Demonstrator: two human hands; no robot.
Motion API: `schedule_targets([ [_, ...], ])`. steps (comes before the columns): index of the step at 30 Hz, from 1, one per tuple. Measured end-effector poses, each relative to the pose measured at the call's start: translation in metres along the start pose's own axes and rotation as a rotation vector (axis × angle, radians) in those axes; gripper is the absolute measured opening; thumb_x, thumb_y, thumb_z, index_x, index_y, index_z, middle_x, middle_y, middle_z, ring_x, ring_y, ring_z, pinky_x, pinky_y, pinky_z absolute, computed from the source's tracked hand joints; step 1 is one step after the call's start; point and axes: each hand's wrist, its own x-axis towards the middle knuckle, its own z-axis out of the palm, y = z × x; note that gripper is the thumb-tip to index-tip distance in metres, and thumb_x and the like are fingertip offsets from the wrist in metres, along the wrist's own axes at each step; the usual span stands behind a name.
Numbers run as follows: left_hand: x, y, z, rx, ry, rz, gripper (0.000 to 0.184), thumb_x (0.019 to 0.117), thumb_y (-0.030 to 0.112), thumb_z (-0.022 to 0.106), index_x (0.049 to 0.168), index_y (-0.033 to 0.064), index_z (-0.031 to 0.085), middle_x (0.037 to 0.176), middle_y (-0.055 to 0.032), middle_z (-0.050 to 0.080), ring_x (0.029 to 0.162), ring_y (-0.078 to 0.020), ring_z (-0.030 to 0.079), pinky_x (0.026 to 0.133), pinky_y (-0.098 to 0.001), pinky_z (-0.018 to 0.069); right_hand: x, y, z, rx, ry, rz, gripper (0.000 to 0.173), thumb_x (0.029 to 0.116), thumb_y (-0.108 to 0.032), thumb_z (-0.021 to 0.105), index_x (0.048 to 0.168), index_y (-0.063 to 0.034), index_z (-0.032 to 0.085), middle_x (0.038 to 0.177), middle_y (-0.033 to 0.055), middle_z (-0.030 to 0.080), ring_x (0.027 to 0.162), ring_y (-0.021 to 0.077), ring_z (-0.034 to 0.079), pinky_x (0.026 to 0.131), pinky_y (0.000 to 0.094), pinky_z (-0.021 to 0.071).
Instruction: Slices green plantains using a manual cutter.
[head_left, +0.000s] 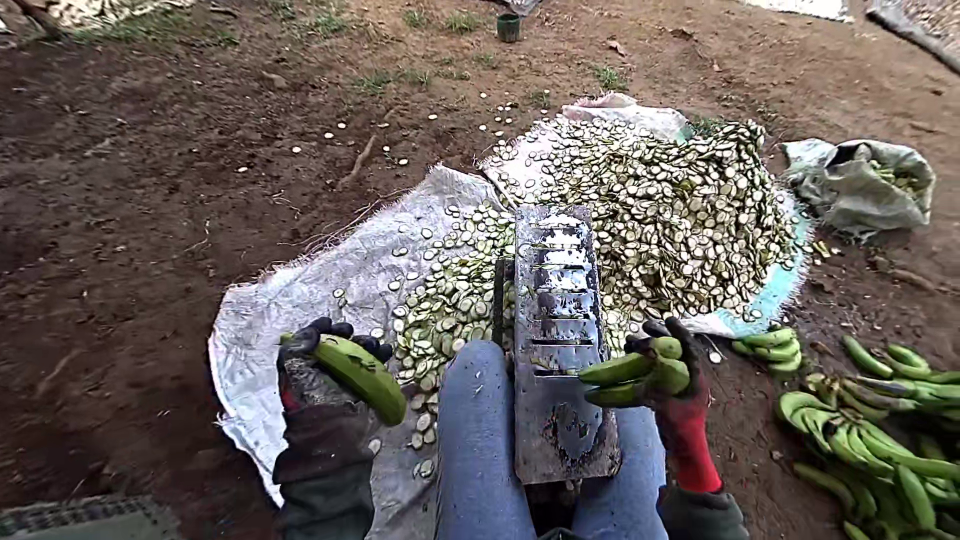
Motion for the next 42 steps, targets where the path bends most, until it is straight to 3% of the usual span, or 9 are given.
schedule_targets([
  [6, -0.042, -0.024, 0.002, -0.537, -0.385, -0.175, 0.045, 0.1002, 0.048, 0.052, 0.120, 0.0102, 0.066, 0.095, -0.0052, 0.068, 0.075, -0.0185, 0.068, 0.064, -0.0344, 0.0605, -0.036, 0.044, 0.036, -0.384, 0.143, -0.067, 0.072, 0.0726, -0.010, 0.079, 0.138, 0.0093, 0.055, 0.131, 0.0123, 0.067, 0.118, 0.0080, 0.065, 0.105, 0.0251, 0.0533],
  [13, -0.097, -0.107, 0.060, -0.888, -0.479, -0.701, 0.044, 0.0883, 0.044, 0.070, 0.116, 0.0100, 0.070, 0.089, -0.0062, 0.068, 0.069, -0.0178, 0.067, 0.060, -0.0317, 0.0575, 0.176, 0.086, 0.090, -0.635, 0.088, -0.079, 0.074, 0.0817, -0.001, 0.073, 0.151, -0.0130, 0.050, 0.128, 0.0207, 0.066, 0.105, 0.0381, 0.068, 0.085, 0.0610, 0.0550],
  [17, -0.110, -0.141, 0.065, -0.994, -0.540, -0.779, 0.035, 0.0931, 0.036, 0.067, 0.117, 0.0102, 0.068, 0.085, -0.0059, 0.068, 0.065, -0.0176, 0.068, 0.059, -0.0322, 0.0584, 0.142, 0.079, 0.075, -0.635, 0.097, -0.092, 0.073, 0.0798, -0.005, 0.075, 0.149, -0.0131, 0.052, 0.130, 0.0123, 0.068, 0.107, 0.0249, 0.070, 0.089, 0.0497, 0.0584],
  [23, -0.095, -0.153, 0.042, -0.296, -0.513, -0.647, 0.050, 0.1021, 0.045, 0.049, 0.129, 0.0048, 0.062, 0.105, -0.0128, 0.073, 0.088, -0.0245, 0.073, 0.079, -0.0410, 0.0625, -0.002, 0.052, 0.038, -0.593, 0.139, -0.084, 0.064, 0.0761, -0.009, 0.074, 0.135, 0.0099, 0.057, 0.130, 0.0139, 0.067, 0.116, 0.0061, 0.065, 0.102, 0.0214, 0.0527],
  [28, -0.084, -0.140, 0.050, 0.265, -0.370, -0.619, 0.040, 0.1061, 0.026, 0.039, 0.127, 0.0001, 0.061, 0.095, -0.0074, 0.074, 0.084, -0.0155, 0.071, 0.077, -0.0313, 0.0593, 0.155, 0.099, 0.091, -0.778, 0.107, -0.220, 0.066, 0.0751, -0.004, 0.075, 0.140, -0.0007, 0.059, 0.126, 0.0214, 0.068, 0.108, 0.0351, 0.070, 0.087, 0.0568, 0.0571],
  [32, -0.089, -0.125, 0.066, 0.105, -0.344, -0.733, 0.040, 0.1062, 0.018, 0.035, 0.135, 0.0001, 0.055, 0.101, -0.0133, 0.073, 0.073, -0.0197, 0.071, 0.066, -0.0343, 0.0612, 0.227, 0.108, 0.122, -0.830, 0.081, -0.220, 0.073, 0.0774, -0.003, 0.072, 0.148, -0.0134, 0.055, 0.133, 0.0177, 0.065, 0.113, 0.0351, 0.068, 0.089, 0.0564, 0.0567],
  [34, -0.091, -0.129, 0.065, 0.065, -0.363, -0.722, 0.044, 0.1053, 0.018, 0.030, 0.137, 0.0006, 0.054, 0.096, -0.0119, 0.072, 0.065, -0.0181, 0.069, 0.060, -0.0328, 0.0603, 0.187, 0.096, 0.109, -0.813, 0.022, -0.219, 0.076, 0.0792, -0.003, 0.074, 0.150, -0.0150, 0.051, 0.133, 0.0189, 0.063, 0.107, 0.0361, 0.068, 0.081, 0.0583, 0.0581],
  [39, -0.106, -0.161, 0.061, 0.164, -0.256, -0.492, 0.040, 0.1012, 0.013, 0.041, 0.133, -0.0051, 0.057, 0.084, -0.0088, 0.072, 0.059, -0.0147, 0.067, 0.054, -0.0296, 0.0590, -0.010, 0.069, 0.059, -0.625, 0.141, -0.227, 0.057, 0.0818, -0.021, 0.077, 0.134, -0.0026, 0.062, 0.129, 0.0104, 0.069, 0.122, 0.0139, 0.064, 0.108, 0.0311, 0.0514],
  [42, -0.116, -0.172, 0.067, 0.207, -0.184, -0.363, 0.038, 0.0980, 0.007, 0.050, 0.133, -0.0051, 0.059, 0.087, -0.0088, 0.073, 0.063, -0.0147, 0.068, 0.057, -0.0288, 0.0596, 0.002, 0.079, 0.060, -0.599, 0.115, -0.294, 0.056, 0.0846, -0.025, 0.076, 0.137, -0.0106, 0.061, 0.130, 0.0058, 0.068, 0.122, 0.0109, 0.063, 0.107, 0.0292, 0.0524],
])
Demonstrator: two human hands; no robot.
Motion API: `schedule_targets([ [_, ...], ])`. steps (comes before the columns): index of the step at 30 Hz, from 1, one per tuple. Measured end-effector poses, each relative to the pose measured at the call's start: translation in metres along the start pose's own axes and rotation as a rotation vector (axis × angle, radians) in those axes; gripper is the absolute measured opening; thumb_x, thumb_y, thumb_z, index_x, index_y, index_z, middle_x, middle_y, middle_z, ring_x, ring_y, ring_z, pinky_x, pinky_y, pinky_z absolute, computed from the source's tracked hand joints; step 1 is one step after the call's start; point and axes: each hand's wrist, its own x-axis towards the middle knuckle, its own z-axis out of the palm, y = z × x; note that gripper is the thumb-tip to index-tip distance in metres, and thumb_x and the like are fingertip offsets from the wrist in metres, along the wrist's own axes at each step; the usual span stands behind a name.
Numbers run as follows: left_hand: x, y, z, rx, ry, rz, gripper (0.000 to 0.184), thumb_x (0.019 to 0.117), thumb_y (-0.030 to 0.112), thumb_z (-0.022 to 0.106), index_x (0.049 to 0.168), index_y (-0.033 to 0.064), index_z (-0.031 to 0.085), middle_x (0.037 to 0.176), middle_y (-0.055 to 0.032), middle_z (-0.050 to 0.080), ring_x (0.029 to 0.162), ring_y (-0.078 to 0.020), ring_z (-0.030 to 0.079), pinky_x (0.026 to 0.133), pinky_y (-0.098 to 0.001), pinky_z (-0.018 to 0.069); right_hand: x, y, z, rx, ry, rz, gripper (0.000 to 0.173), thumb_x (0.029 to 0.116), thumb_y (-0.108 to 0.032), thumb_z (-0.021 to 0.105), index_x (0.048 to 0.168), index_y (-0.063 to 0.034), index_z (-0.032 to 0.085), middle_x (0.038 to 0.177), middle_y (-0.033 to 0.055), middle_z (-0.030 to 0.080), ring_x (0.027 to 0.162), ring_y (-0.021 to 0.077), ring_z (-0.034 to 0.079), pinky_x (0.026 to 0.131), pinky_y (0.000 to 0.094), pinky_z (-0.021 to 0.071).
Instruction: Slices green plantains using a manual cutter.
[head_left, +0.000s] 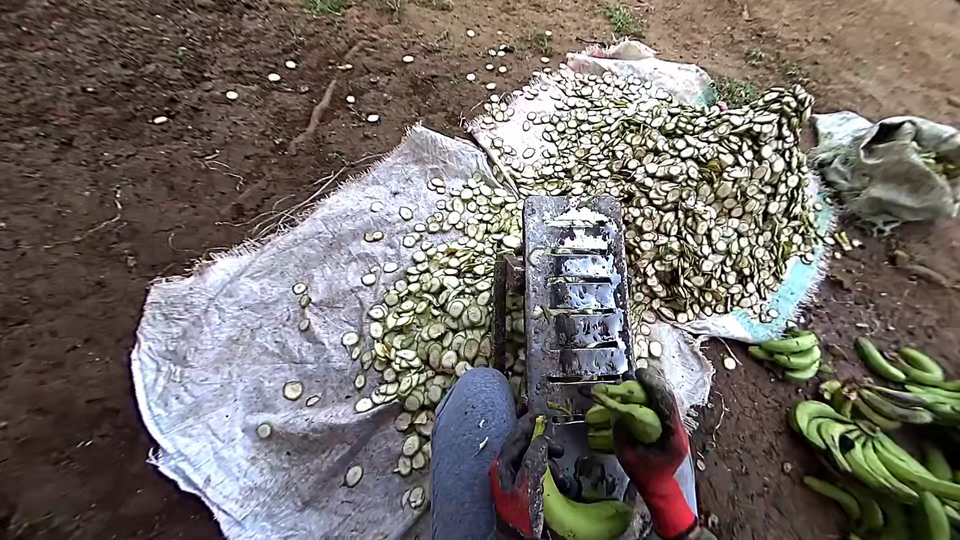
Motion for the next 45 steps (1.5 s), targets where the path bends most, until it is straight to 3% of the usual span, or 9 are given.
schedule_targets([
  [3, 0.002, -0.002, 0.004, 0.046, 0.011, 0.048, 0.046, 0.0983, 0.007, 0.050, 0.144, -0.0009, 0.051, 0.090, -0.0095, 0.071, 0.064, -0.0155, 0.068, 0.056, -0.0290, 0.0599, 0.107, 0.043, 0.060, -0.158, 0.014, -0.193, 0.054, 0.0770, -0.015, 0.078, 0.126, 0.0032, 0.067, 0.119, 0.0220, 0.071, 0.109, 0.0297, 0.070, 0.093, 0.0439, 0.0574],
  [8, 0.004, -0.001, 0.003, 0.084, 0.042, 0.089, 0.039, 0.0958, 0.003, 0.059, 0.135, -0.0010, 0.061, 0.100, -0.0104, 0.072, 0.072, -0.0138, 0.069, 0.063, -0.0277, 0.0603, 0.238, 0.074, 0.123, -0.301, -0.074, -0.126, 0.073, 0.0737, -0.004, 0.075, 0.144, -0.0117, 0.059, 0.130, 0.0217, 0.065, 0.115, 0.0395, 0.065, 0.091, 0.0557, 0.0558],
  [13, -0.005, 0.007, -0.007, 0.026, -0.045, 0.030, 0.044, 0.0922, 0.001, 0.057, 0.136, -0.0026, 0.056, 0.095, -0.0063, 0.070, 0.069, -0.0109, 0.066, 0.062, -0.0264, 0.0588, 0.070, 0.026, 0.047, -0.026, -0.088, -0.133, 0.059, 0.0792, -0.017, 0.079, 0.135, -0.0035, 0.064, 0.130, 0.0173, 0.068, 0.120, 0.0272, 0.066, 0.102, 0.0449, 0.0556],
  [16, -0.017, -0.004, -0.007, -0.003, -0.015, 0.099, 0.040, 0.0936, 0.001, 0.055, 0.133, -0.0042, 0.056, 0.096, -0.0040, 0.070, 0.072, -0.0074, 0.066, 0.066, -0.0238, 0.0587, -0.031, -0.011, 0.003, 0.153, -0.057, 0.038, 0.066, 0.0834, -0.031, 0.080, 0.144, -0.0229, 0.055, 0.135, -0.0002, 0.066, 0.124, 0.0120, 0.063, 0.107, 0.0325, 0.0536],
  [25, -0.008, -0.015, -0.002, -0.033, 0.026, 0.085, 0.041, 0.0935, 0.003, 0.056, 0.134, -0.0006, 0.058, 0.086, -0.0060, 0.069, 0.060, -0.0132, 0.065, 0.054, -0.0294, 0.0592, 0.200, 0.078, 0.136, -0.042, -0.034, -0.151, 0.069, 0.0737, -0.005, 0.073, 0.141, -0.0011, 0.058, 0.130, 0.0180, 0.067, 0.117, 0.0321, 0.066, 0.099, 0.0527, 0.0537],
  [30, -0.011, -0.014, -0.007, -0.043, -0.011, 0.134, 0.042, 0.0920, 0.001, 0.056, 0.134, -0.0015, 0.058, 0.089, -0.0045, 0.070, 0.062, -0.0114, 0.065, 0.056, -0.0274, 0.0593, 0.063, 0.040, 0.062, 0.076, -0.057, -0.030, 0.064, 0.0791, -0.016, 0.078, 0.138, -0.0003, 0.059, 0.131, 0.0164, 0.067, 0.120, 0.0250, 0.065, 0.105, 0.0431, 0.0538],
  [34, -0.012, -0.017, -0.004, 0.066, -0.037, 0.193, 0.036, 0.0924, 0.002, 0.060, 0.128, -0.0051, 0.062, 0.105, -0.0053, 0.072, 0.082, -0.0067, 0.069, 0.075, -0.0240, 0.0602, -0.055, 0.004, -0.002, 0.111, -0.035, 0.025, 0.064, 0.0833, -0.041, 0.078, 0.141, -0.0266, 0.057, 0.135, -0.0026, 0.066, 0.128, 0.0139, 0.060, 0.113, 0.0386, 0.0472],
  [39, -0.013, -0.016, -0.002, 0.087, -0.018, 0.143, 0.041, 0.0912, 0.000, 0.057, 0.131, -0.0045, 0.059, 0.097, -0.0062, 0.071, 0.067, -0.0101, 0.066, 0.061, -0.0269, 0.0595, 0.065, 0.041, 0.064, -0.092, -0.120, -0.136, 0.055, 0.0790, -0.039, 0.076, 0.125, -0.0083, 0.070, 0.115, 0.0114, 0.073, 0.110, 0.0268, 0.066, 0.102, 0.0526, 0.0454],
  [45, -0.016, -0.017, -0.004, 0.056, -0.024, 0.132, 0.040, 0.0918, 0.002, 0.058, 0.132, -0.0028, 0.059, 0.089, -0.0061, 0.070, 0.064, -0.0115, 0.065, 0.058, -0.0276, 0.0590, 0.112, 0.036, 0.075, -0.091, -0.236, 0.048, 0.090, 0.0701, -0.030, 0.089, 0.149, -0.0095, 0.050, 0.141, 0.0151, 0.060, 0.128, 0.0321, 0.058, 0.108, 0.0562, 0.0468],
])
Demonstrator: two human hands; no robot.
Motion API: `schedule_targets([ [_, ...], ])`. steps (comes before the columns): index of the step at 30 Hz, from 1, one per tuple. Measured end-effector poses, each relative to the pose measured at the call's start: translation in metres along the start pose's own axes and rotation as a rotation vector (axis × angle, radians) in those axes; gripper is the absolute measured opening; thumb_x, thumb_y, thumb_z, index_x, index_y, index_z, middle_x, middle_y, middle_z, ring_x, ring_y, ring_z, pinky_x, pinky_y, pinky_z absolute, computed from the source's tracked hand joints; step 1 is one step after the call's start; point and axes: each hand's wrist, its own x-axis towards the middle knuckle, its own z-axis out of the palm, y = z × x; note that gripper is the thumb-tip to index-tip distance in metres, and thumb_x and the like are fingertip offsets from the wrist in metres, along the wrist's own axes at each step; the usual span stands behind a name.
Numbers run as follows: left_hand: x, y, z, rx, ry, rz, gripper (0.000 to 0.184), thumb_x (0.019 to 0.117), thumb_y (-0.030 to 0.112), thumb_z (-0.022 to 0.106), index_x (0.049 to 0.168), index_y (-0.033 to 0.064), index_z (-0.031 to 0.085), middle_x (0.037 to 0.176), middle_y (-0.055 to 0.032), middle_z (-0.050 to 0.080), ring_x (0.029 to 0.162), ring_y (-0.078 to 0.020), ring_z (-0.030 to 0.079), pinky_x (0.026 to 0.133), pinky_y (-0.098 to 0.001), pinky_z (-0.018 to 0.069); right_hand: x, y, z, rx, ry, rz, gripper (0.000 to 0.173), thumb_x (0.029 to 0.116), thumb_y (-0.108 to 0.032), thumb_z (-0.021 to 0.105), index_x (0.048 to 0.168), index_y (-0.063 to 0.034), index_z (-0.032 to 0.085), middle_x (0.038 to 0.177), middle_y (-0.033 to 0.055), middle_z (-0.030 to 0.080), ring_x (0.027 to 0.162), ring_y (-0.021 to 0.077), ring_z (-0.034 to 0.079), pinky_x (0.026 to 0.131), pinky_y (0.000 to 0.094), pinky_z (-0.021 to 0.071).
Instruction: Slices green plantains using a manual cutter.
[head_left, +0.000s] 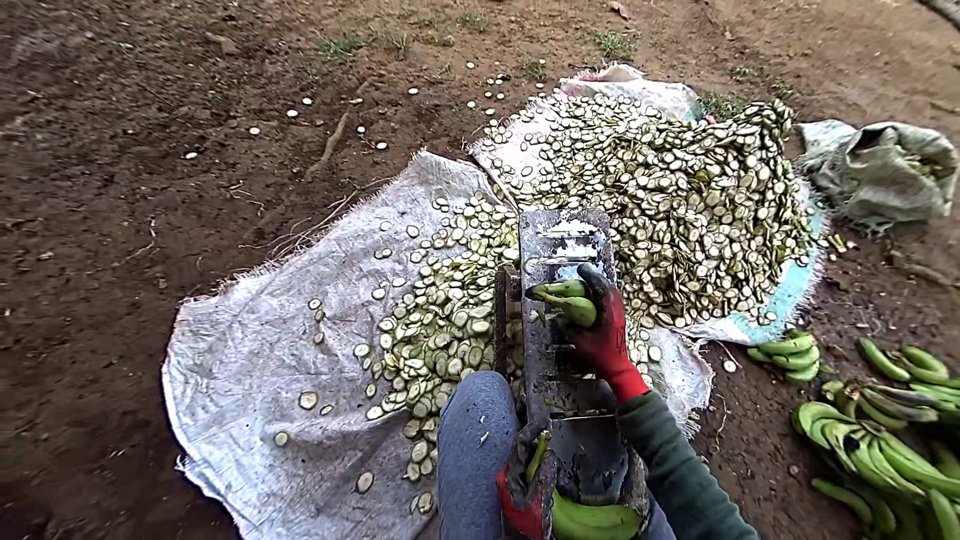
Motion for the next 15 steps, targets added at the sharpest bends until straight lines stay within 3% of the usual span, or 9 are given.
schedule_targets([
  [2, 0.002, 0.000, 0.002, 0.039, 0.013, 0.012, 0.040, 0.0916, 0.002, 0.059, 0.131, -0.0023, 0.061, 0.096, -0.0069, 0.070, 0.069, -0.0104, 0.066, 0.063, -0.0264, 0.0590, 0.001, -0.021, -0.011, -0.066, -0.004, -0.009, 0.106, 0.0667, -0.037, 0.092, 0.154, -0.0055, 0.040, 0.152, 0.0216, 0.048, 0.138, 0.0372, 0.050, 0.113, 0.0576, 0.0422],
  [3, 0.002, -0.001, 0.003, 0.051, 0.022, 0.017, 0.039, 0.0919, 0.004, 0.059, 0.131, -0.0021, 0.061, 0.100, -0.0075, 0.070, 0.071, -0.0101, 0.066, 0.065, -0.0264, 0.0591, 0.008, -0.030, -0.010, -0.136, -0.031, -0.046, 0.101, 0.0680, -0.038, 0.091, 0.152, -0.0073, 0.045, 0.153, 0.0244, 0.046, 0.140, 0.0412, 0.047, 0.112, 0.0604, 0.0413],
  [5, 0.003, -0.002, 0.003, 0.060, 0.025, 0.025, 0.040, 0.0923, 0.005, 0.059, 0.131, -0.0024, 0.060, 0.101, -0.0077, 0.070, 0.070, -0.0106, 0.067, 0.064, -0.0268, 0.0596, 0.027, -0.041, -0.001, -0.286, -0.145, -0.063, 0.073, 0.0747, -0.026, 0.085, 0.142, -0.0140, 0.060, 0.142, 0.0264, 0.056, 0.130, 0.0461, 0.054, 0.103, 0.0639, 0.0465],
  [6, 0.004, -0.003, 0.002, 0.061, 0.021, 0.030, 0.040, 0.0926, 0.006, 0.058, 0.132, -0.0025, 0.060, 0.099, -0.0076, 0.070, 0.070, -0.0111, 0.067, 0.064, -0.0268, 0.0595, 0.035, -0.043, 0.004, -0.320, -0.185, -0.051, 0.056, 0.0775, -0.017, 0.082, 0.131, -0.0100, 0.067, 0.128, 0.0264, 0.064, 0.118, 0.0461, 0.062, 0.093, 0.0628, 0.0522],
  [8, 0.004, -0.002, -0.002, 0.046, 0.010, 0.038, 0.040, 0.0923, 0.006, 0.058, 0.131, -0.0030, 0.060, 0.096, -0.0073, 0.070, 0.068, -0.0114, 0.066, 0.062, -0.0269, 0.0593, 0.026, -0.044, 0.004, -0.303, -0.194, -0.055, 0.042, 0.0786, -0.008, 0.078, 0.119, -0.0044, 0.071, 0.118, 0.0247, 0.066, 0.108, 0.0434, 0.066, 0.085, 0.0593, 0.0562],
  [11, 0.004, 0.003, -0.008, -0.024, -0.008, 0.020, 0.040, 0.0895, 0.003, 0.058, 0.129, -0.0043, 0.060, 0.091, -0.0055, 0.070, 0.064, -0.0108, 0.066, 0.058, -0.0273, 0.0593, -0.055, -0.042, -0.022, -0.143, -0.075, -0.091, 0.034, 0.0799, -0.015, 0.076, 0.113, -0.0070, 0.076, 0.119, 0.0195, 0.071, 0.110, 0.0364, 0.069, 0.090, 0.0523, 0.0589],
  [13, 0.002, 0.004, -0.009, -0.019, -0.010, 0.018, 0.039, 0.0897, 0.001, 0.059, 0.128, -0.0044, 0.061, 0.097, -0.0052, 0.071, 0.069, -0.0092, 0.066, 0.063, -0.0261, 0.0596, -0.127, -0.046, -0.045, -0.041, 0.002, -0.102, 0.031, 0.0856, -0.026, 0.073, 0.111, -0.0099, 0.076, 0.120, 0.0150, 0.072, 0.118, 0.0269, 0.067, 0.100, 0.0412, 0.0556],
  [15, 0.002, 0.002, -0.006, -0.013, -0.011, 0.026, 0.038, 0.0898, 0.002, 0.059, 0.128, -0.0042, 0.062, 0.099, -0.0058, 0.071, 0.071, -0.0089, 0.066, 0.065, -0.0256, 0.0593, -0.161, -0.045, -0.055, 0.028, 0.031, -0.122, 0.029, 0.0904, -0.034, 0.070, 0.113, -0.0153, 0.072, 0.121, 0.0072, 0.072, 0.123, 0.0153, 0.064, 0.106, 0.0298, 0.0512],
])
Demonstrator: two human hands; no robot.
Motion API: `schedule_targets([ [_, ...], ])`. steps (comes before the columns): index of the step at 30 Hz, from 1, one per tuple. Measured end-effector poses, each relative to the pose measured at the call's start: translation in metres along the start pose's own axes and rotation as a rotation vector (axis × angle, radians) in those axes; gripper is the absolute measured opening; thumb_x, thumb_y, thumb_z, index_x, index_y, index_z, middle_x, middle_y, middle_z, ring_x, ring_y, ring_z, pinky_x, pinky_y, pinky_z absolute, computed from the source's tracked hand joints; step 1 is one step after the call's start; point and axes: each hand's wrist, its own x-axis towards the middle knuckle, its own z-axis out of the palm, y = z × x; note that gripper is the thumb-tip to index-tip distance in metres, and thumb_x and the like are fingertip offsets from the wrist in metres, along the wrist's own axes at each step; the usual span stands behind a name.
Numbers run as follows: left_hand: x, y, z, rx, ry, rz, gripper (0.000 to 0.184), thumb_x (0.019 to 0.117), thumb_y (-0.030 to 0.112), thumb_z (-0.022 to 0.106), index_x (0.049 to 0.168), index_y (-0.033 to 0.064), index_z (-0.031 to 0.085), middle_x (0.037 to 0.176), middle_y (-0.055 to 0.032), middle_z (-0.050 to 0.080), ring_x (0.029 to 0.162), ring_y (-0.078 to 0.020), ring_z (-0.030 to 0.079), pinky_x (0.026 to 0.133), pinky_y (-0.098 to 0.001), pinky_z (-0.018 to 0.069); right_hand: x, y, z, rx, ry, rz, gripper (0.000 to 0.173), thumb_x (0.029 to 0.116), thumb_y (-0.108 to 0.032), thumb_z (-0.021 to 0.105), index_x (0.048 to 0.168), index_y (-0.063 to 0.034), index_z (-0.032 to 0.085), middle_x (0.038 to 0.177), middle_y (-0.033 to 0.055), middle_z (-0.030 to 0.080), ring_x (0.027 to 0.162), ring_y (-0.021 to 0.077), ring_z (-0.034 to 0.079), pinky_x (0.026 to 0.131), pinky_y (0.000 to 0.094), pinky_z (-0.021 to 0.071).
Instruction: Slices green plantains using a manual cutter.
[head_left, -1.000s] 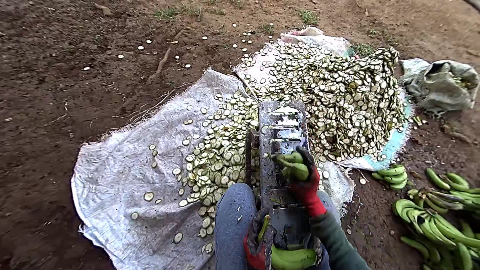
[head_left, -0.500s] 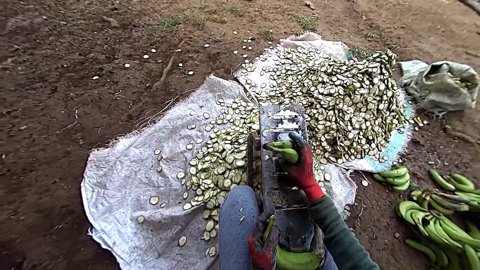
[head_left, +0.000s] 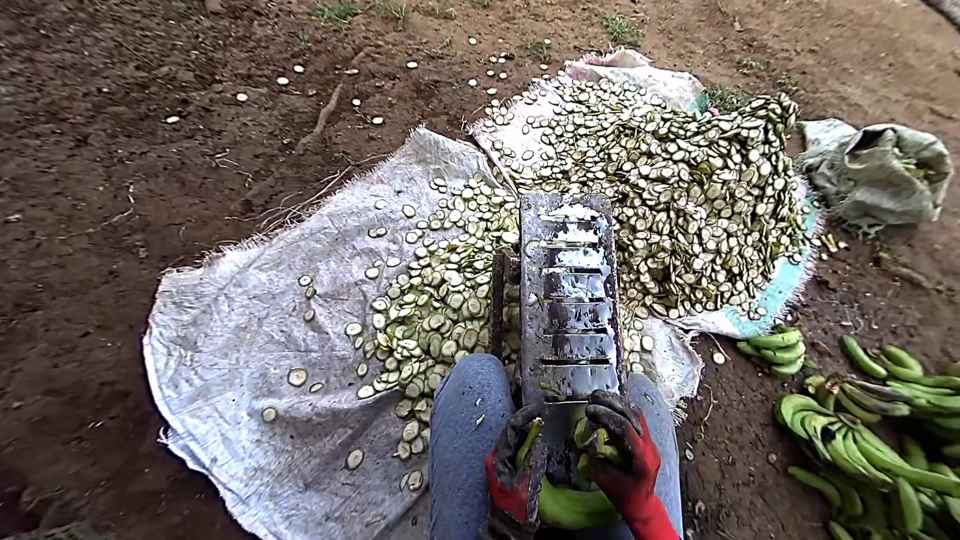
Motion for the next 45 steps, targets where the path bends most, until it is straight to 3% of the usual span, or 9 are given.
schedule_targets([
  [5, 0.001, -0.002, 0.005, 0.028, 0.013, -0.004, 0.039, 0.0897, 0.001, 0.059, 0.128, -0.0035, 0.062, 0.092, -0.0046, 0.070, 0.065, -0.0093, 0.065, 0.059, -0.0260, 0.0590, 0.146, 0.061, 0.051, -0.071, 0.045, -0.074, 0.026, 0.0819, -0.013, 0.073, 0.104, -0.0004, 0.076, 0.107, 0.0198, 0.073, 0.102, 0.0323, 0.071, 0.088, 0.0464, 0.0581],
  [10, 0.001, -0.005, 0.001, -0.031, 0.034, 0.000, 0.040, 0.0902, 0.002, 0.059, 0.129, -0.0040, 0.060, 0.083, -0.0043, 0.069, 0.058, -0.0125, 0.064, 0.053, -0.0294, 0.0594, 0.284, 0.108, 0.098, -0.152, -0.012, 0.000, 0.033, 0.0876, -0.011, 0.068, 0.119, -0.0028, 0.071, 0.120, 0.0229, 0.066, 0.110, 0.0361, 0.066, 0.090, 0.0502, 0.0558],
  [15, 0.000, -0.002, 0.001, -0.041, 0.012, -0.001, 0.041, 0.0892, 0.001, 0.060, 0.130, -0.0022, 0.061, 0.088, -0.0041, 0.070, 0.061, -0.0112, 0.065, 0.056, -0.0286, 0.0596, 0.170, 0.079, 0.045, -0.124, 0.142, -0.210, 0.025, 0.0867, -0.018, 0.074, 0.107, -0.0030, 0.070, 0.119, 0.0192, 0.066, 0.118, 0.0317, 0.063, 0.098, 0.0459, 0.0543],
  [21, -0.002, -0.004, 0.001, 0.001, 0.009, 0.018, 0.039, 0.0883, -0.002, 0.061, 0.127, -0.0053, 0.062, 0.093, -0.0048, 0.072, 0.067, -0.0085, 0.066, 0.062, -0.0264, 0.0599, 0.007, 0.009, 0.009, 0.059, 0.103, 0.050, 0.016, 0.0942, -0.024, 0.069, 0.109, -0.0196, 0.072, 0.115, -0.0031, 0.071, 0.118, 0.0070, 0.064, 0.103, 0.0244, 0.0529],
  [26, -0.001, -0.006, 0.004, -0.005, 0.007, 0.003, 0.041, 0.0869, -0.002, 0.061, 0.128, -0.0044, 0.061, 0.092, -0.0044, 0.072, 0.065, -0.0100, 0.067, 0.060, -0.0277, 0.0605, 0.158, 0.083, 0.061, -0.088, 0.021, -0.146, 0.025, 0.0844, -0.014, 0.072, 0.104, 0.0003, 0.076, 0.108, 0.0213, 0.072, 0.104, 0.0328, 0.069, 0.091, 0.0451, 0.0567],
  [30, 0.000, -0.005, 0.001, -0.013, 0.014, 0.019, 0.041, 0.0882, 0.000, 0.060, 0.129, -0.0038, 0.061, 0.090, -0.0055, 0.071, 0.063, -0.0121, 0.066, 0.058, -0.0294, 0.0601, 0.256, 0.101, 0.096, -0.181, -0.037, -0.081, 0.030, 0.0872, -0.011, 0.072, 0.116, -0.0032, 0.074, 0.117, 0.0272, 0.067, 0.109, 0.0419, 0.066, 0.092, 0.0543, 0.0549],
  [39, -0.002, -0.005, 0.003, 0.057, 0.027, 0.064, 0.038, 0.0877, 0.000, 0.063, 0.126, -0.0055, 0.063, 0.101, -0.0057, 0.073, 0.073, -0.0062, 0.067, 0.067, -0.0237, 0.0596, -0.021, 0.026, 0.005, 0.047, -0.063, -0.104, 0.025, 0.0892, -0.037, 0.076, 0.103, -0.0190, 0.066, 0.115, 0.0033, 0.070, 0.123, 0.0148, 0.062, 0.107, 0.0341, 0.0516],
  [41, -0.002, -0.005, 0.005, 0.049, 0.019, 0.043, 0.039, 0.0869, -0.001, 0.061, 0.126, -0.0052, 0.063, 0.102, -0.0051, 0.072, 0.071, -0.0062, 0.067, 0.065, -0.0239, 0.0596, 0.021, 0.039, 0.018, -0.011, -0.079, -0.117, 0.028, 0.0892, -0.039, 0.073, 0.100, -0.0148, 0.067, 0.110, 0.0076, 0.070, 0.117, 0.0188, 0.064, 0.105, 0.0346, 0.0506],
  [45, 0.000, -0.004, 0.002, 0.024, 0.023, 0.008, 0.041, 0.0877, 0.000, 0.060, 0.128, -0.0049, 0.061, 0.094, -0.0053, 0.071, 0.065, -0.0092, 0.066, 0.060, -0.0268, 0.0598, 0.180, 0.086, 0.076, -0.196, -0.185, -0.120, 0.037, 0.0800, -0.025, 0.079, 0.101, 0.0052, 0.073, 0.108, 0.0279, 0.069, 0.105, 0.0469, 0.065, 0.094, 0.0609, 0.0501],
])
